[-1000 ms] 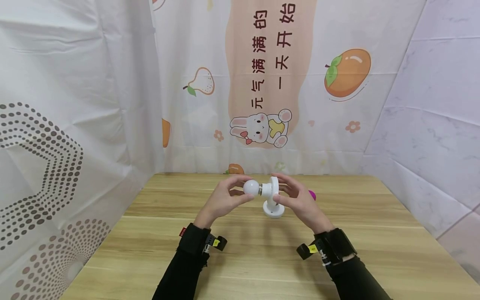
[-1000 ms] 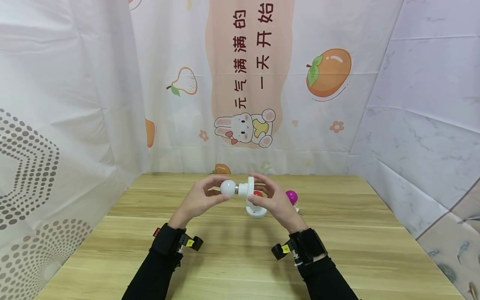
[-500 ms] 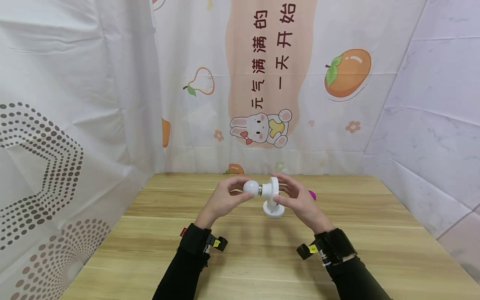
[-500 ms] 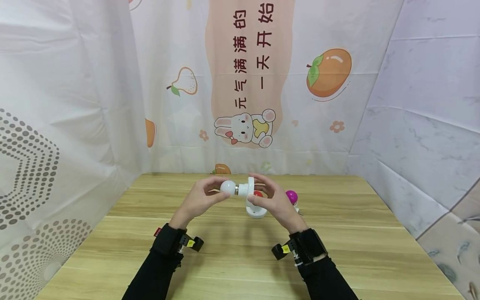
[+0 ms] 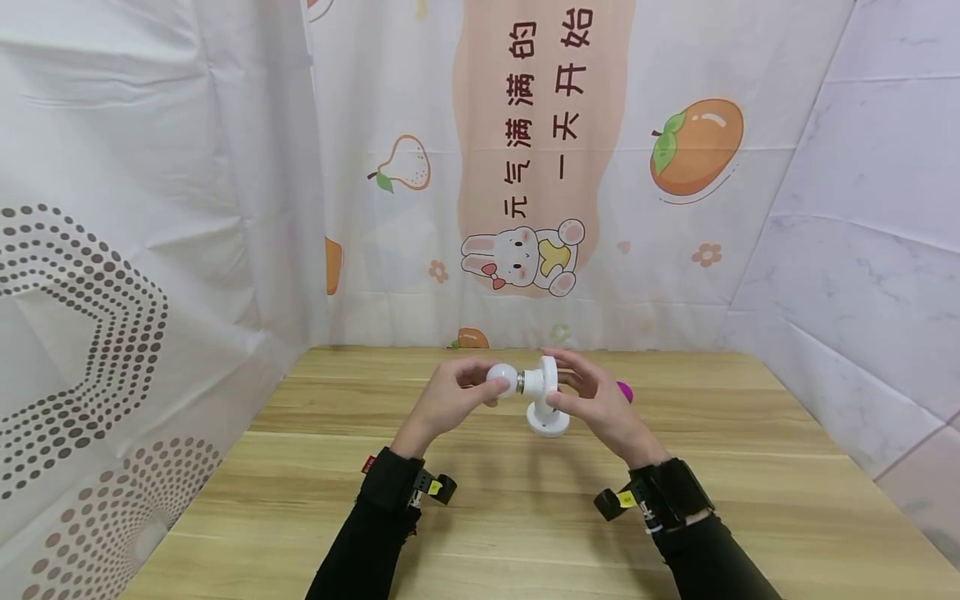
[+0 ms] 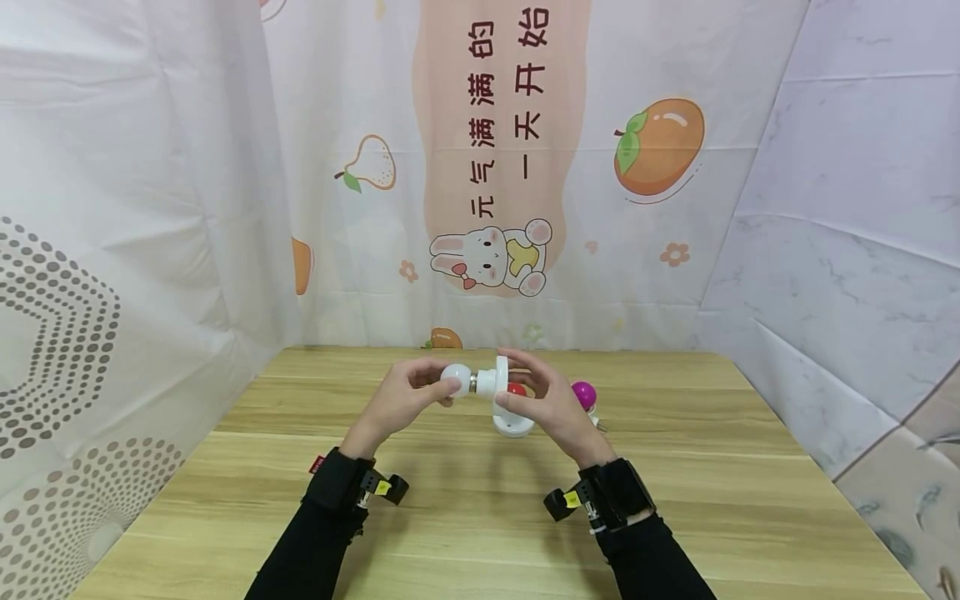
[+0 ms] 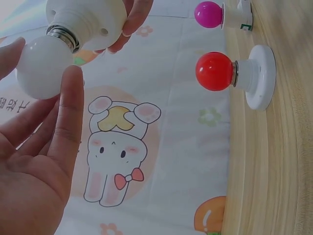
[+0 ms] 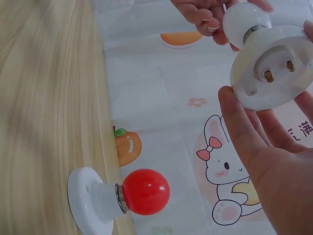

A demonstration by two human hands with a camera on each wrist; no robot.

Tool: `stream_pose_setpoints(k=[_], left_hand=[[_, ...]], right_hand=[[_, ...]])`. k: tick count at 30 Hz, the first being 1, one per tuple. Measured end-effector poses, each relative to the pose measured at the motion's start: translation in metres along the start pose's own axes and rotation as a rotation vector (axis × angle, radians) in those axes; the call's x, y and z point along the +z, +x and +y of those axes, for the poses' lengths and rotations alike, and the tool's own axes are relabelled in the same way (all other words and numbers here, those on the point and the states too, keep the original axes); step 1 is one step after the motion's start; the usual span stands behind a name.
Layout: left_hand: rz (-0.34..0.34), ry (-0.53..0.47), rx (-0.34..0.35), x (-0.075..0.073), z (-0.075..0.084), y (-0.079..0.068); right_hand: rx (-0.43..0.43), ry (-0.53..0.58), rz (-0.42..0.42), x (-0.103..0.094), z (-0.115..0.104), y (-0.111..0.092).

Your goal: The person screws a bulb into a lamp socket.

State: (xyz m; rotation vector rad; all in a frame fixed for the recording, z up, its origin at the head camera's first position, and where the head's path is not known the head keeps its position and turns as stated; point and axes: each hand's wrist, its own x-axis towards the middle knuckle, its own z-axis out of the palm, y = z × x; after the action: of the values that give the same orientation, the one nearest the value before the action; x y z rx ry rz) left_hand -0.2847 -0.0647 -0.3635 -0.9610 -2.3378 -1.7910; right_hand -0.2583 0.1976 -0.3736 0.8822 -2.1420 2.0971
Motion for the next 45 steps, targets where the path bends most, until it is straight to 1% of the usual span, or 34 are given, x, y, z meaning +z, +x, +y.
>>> stream_pose_setpoints(k=[11, 17, 24, 28, 31, 37, 41, 45], left_hand=[[0.019, -0.031, -0.046, 0.003, 0.001, 0.001], [0.045, -0.015, -0.089, 0.005, 0.001, 0.002], [0.068, 0.017, -0.104, 0.007, 0.001, 0.001], [0.073, 0.017, -0.088, 0.008, 0.000, 0.002], [0.077, 0.009, -0.063, 0.009, 0.000, 0.003], [0.072, -0.067, -0.017, 0.012, 0.002, 0.003], [0.055, -0.082, 0.005, 0.012, 0.003, 0.002], [0.010, -0.073, 0.014, 0.008, 0.004, 0.000]], right_hand=[[-0.002, -0.007, -0.005, 0.000, 0.001, 0.000], [-0.004, -0.030, -0.001, 0.001, 0.000, -0.001], [-0.003, -0.023, -0.003, 0.001, 0.000, -0.001], [-0.003, -0.019, -0.001, 0.001, -0.001, -0.001], [0.005, -0.017, 0.003, 0.001, -0.001, -0.001], [0.011, -0.021, 0.017, 0.001, -0.001, 0.000], [0.014, -0.013, 0.025, 0.000, 0.001, 0.000], [0.007, -0.006, 0.018, -0.001, 0.001, 0.000]])
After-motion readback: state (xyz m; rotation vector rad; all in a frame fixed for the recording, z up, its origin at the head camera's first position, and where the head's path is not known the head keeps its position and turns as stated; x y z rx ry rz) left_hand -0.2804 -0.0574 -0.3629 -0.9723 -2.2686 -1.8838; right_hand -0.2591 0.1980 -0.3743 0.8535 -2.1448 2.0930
